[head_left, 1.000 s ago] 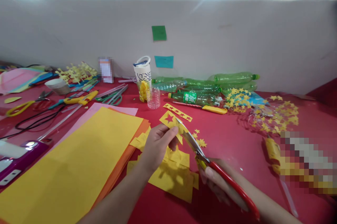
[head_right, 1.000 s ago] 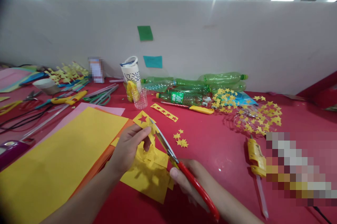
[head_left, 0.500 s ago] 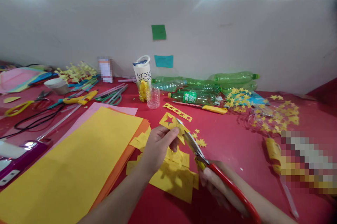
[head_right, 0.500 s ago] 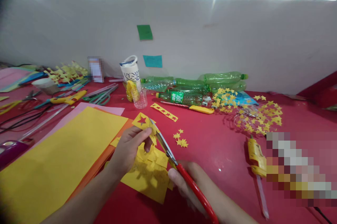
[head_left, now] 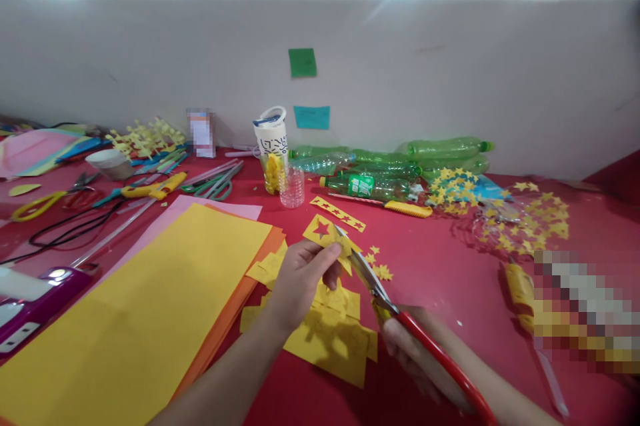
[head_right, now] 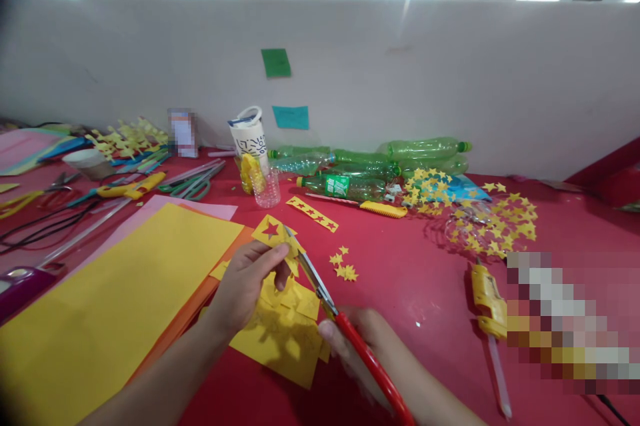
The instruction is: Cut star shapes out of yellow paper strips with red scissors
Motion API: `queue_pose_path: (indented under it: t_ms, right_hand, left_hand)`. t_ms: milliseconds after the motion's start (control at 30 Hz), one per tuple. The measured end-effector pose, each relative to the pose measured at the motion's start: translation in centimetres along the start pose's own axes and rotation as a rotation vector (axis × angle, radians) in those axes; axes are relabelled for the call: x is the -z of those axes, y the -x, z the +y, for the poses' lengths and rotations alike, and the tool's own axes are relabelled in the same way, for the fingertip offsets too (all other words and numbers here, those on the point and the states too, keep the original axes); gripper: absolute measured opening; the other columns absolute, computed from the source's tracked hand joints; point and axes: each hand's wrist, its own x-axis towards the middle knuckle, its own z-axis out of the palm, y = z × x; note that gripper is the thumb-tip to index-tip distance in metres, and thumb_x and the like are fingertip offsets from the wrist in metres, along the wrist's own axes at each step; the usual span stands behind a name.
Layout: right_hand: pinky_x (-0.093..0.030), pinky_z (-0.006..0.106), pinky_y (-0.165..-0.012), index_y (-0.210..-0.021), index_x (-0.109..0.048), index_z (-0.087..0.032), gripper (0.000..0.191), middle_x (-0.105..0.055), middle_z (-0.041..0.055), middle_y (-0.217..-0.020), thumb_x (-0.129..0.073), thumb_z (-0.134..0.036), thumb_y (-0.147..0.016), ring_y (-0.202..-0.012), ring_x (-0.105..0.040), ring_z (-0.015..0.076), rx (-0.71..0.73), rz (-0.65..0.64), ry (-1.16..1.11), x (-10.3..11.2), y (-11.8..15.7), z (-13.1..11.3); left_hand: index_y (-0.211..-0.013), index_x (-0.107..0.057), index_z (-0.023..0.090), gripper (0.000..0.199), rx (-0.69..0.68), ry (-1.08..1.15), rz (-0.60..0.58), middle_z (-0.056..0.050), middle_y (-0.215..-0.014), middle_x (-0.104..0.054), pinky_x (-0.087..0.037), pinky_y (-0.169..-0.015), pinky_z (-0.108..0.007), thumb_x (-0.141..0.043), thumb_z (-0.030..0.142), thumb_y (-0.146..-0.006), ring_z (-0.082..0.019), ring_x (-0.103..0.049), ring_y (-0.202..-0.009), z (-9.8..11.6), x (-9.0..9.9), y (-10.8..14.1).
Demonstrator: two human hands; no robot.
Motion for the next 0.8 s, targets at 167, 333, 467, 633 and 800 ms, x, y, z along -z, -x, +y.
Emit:
queue_pose_path:
  t_ms: [167,333,467,633,800]
  right_hand:
    - [-0.016,0.02,-0.036,-0.064,-0.039,-0.02,0.059,-0.032,-0.0096,-0.046,-0.04,-0.077,-0.08,-0.034,-0.027,0.0039,0.035,0.006,0.027,0.1,-0.1,-0.2]
    - [-0.016,0.021,-0.037,-0.063,-0.038,-0.021,0.058,-0.031,-0.0097,-0.046,-0.041,-0.076,-0.08,-0.037,-0.025,0.0048,0.05,0.031,0.031,0.2,-0.4,0.1]
    - [-0.018,0.021,-0.037,-0.063,-0.037,-0.022,0.056,-0.031,-0.01,-0.044,-0.043,-0.075,-0.08,-0.036,-0.025,0.0047,0.06,0.025,0.055,0.2,-0.6,0.0]
    - [-0.02,0.019,-0.033,-0.064,-0.038,-0.022,0.055,-0.034,-0.0097,-0.043,-0.044,-0.074,-0.08,-0.032,-0.028,0.0047,0.006,0.001,0.066,0.0,-0.3,-0.4]
    - [-0.022,0.018,-0.031,-0.064,-0.039,-0.021,0.059,-0.033,-0.0101,-0.044,-0.042,-0.079,-0.076,-0.031,-0.029,0.0043,-0.01,0.056,0.046,-0.1,-0.2,-0.5]
  left_hand:
    - [-0.054,-0.06,0.016,0.036,-0.007,-0.003,0.004,0.002,-0.047,-0.055,-0.039,-0.052,-0.023,-0.058,0.033,-0.085,-0.008,-0.05,-0.046,0.0,0.1,0.0]
    - [-0.061,-0.059,0.017,0.026,-0.02,0.038,0.064,0.002,-0.054,-0.057,-0.04,-0.058,-0.024,-0.061,0.031,-0.082,-0.01,-0.053,-0.054,0.2,0.3,-0.2]
    - [-0.064,-0.057,0.017,0.022,-0.07,0.112,0.103,0.001,-0.062,-0.056,-0.041,-0.06,-0.024,-0.061,0.03,-0.082,-0.011,-0.051,-0.059,0.4,0.5,-0.4]
    - [-0.07,-0.053,0.019,0.021,-0.062,0.085,0.069,0.002,-0.066,-0.052,-0.041,-0.061,-0.025,-0.056,0.032,-0.086,-0.011,-0.049,-0.061,0.4,0.7,-0.6]
    - [-0.087,-0.055,0.022,0.005,-0.28,-0.118,0.254,0.001,-0.081,-0.053,-0.041,-0.072,-0.023,-0.059,0.025,-0.085,-0.011,-0.051,-0.077,1.1,0.7,-0.3]
